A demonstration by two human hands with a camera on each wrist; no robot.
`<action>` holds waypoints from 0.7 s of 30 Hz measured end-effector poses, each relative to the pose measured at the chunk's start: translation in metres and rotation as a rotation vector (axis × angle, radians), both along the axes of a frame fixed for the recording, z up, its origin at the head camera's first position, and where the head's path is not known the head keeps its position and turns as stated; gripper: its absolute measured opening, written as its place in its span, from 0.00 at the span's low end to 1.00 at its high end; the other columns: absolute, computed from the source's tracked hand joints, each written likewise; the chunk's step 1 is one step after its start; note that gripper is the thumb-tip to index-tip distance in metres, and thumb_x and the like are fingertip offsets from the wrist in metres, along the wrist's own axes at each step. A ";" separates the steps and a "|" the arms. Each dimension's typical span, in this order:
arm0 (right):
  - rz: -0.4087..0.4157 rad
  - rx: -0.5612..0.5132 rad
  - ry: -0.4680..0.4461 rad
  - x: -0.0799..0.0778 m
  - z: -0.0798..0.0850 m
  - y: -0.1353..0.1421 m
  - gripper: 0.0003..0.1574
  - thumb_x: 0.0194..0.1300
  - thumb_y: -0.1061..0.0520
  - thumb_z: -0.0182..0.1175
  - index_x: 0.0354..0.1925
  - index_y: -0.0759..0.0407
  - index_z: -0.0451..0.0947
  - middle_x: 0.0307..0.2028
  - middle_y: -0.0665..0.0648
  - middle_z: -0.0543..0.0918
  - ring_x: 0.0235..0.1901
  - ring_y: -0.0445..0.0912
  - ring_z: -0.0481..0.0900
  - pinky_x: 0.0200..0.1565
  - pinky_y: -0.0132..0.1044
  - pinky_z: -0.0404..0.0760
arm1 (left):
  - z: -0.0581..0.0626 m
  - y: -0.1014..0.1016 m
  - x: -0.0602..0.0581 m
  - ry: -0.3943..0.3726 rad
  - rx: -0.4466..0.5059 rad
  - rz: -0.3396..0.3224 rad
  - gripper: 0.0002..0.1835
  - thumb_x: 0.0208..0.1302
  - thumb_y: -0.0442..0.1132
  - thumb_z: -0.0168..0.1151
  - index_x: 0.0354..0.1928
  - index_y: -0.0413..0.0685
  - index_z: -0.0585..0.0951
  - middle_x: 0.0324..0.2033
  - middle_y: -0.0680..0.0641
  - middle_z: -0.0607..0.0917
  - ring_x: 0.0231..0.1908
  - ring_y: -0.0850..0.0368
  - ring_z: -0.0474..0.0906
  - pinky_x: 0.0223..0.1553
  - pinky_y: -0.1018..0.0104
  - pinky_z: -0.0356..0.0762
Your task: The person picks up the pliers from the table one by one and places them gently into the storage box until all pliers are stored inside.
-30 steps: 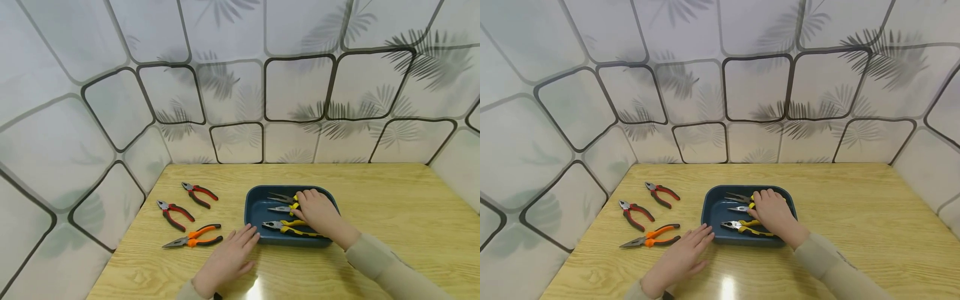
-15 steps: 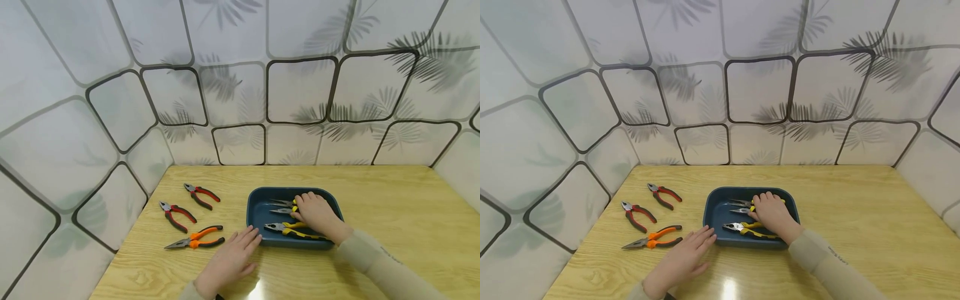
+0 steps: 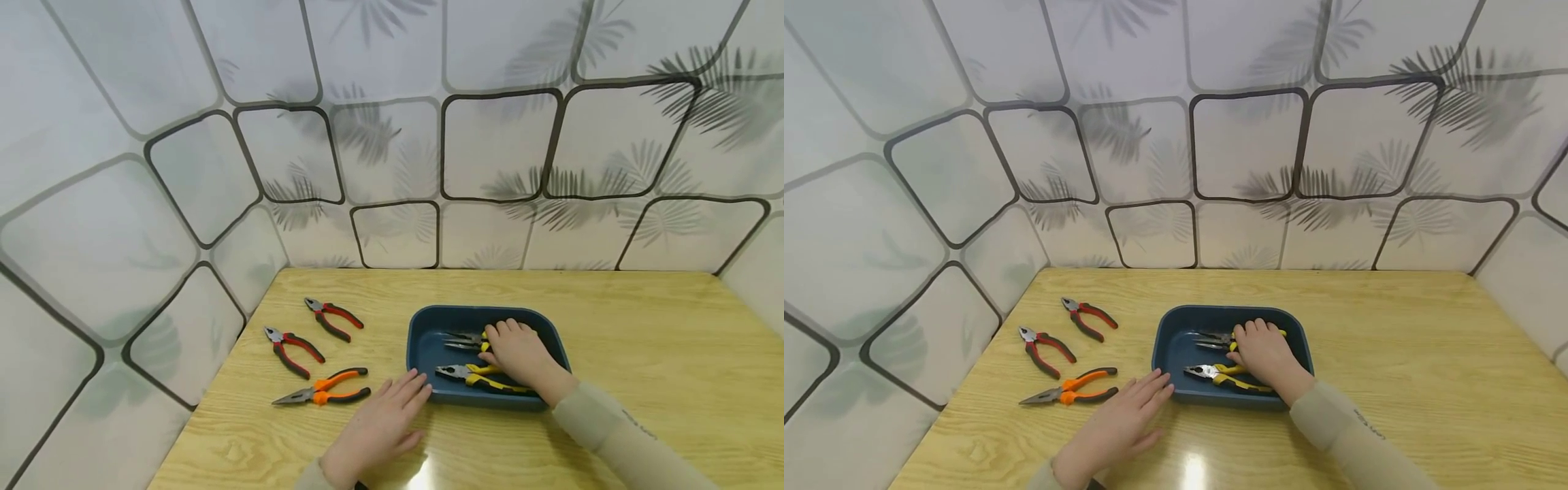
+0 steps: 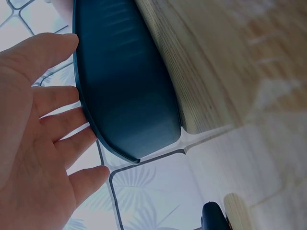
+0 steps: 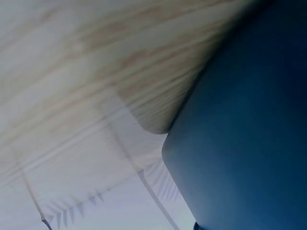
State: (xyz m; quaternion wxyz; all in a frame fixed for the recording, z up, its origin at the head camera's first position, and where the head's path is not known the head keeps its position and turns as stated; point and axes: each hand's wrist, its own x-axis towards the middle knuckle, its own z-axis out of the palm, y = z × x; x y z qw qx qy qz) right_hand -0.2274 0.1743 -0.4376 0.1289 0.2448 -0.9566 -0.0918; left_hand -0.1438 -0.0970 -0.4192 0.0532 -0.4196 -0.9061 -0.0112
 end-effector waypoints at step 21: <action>0.036 0.038 0.014 -0.002 -0.005 0.002 0.32 0.56 0.37 0.55 0.44 0.64 0.72 0.36 0.60 0.74 0.37 0.53 0.71 0.41 0.47 0.71 | -0.001 0.000 0.000 0.040 0.014 -0.009 0.33 0.57 0.52 0.57 0.61 0.45 0.66 0.62 0.44 0.62 0.63 0.52 0.52 0.54 0.51 0.63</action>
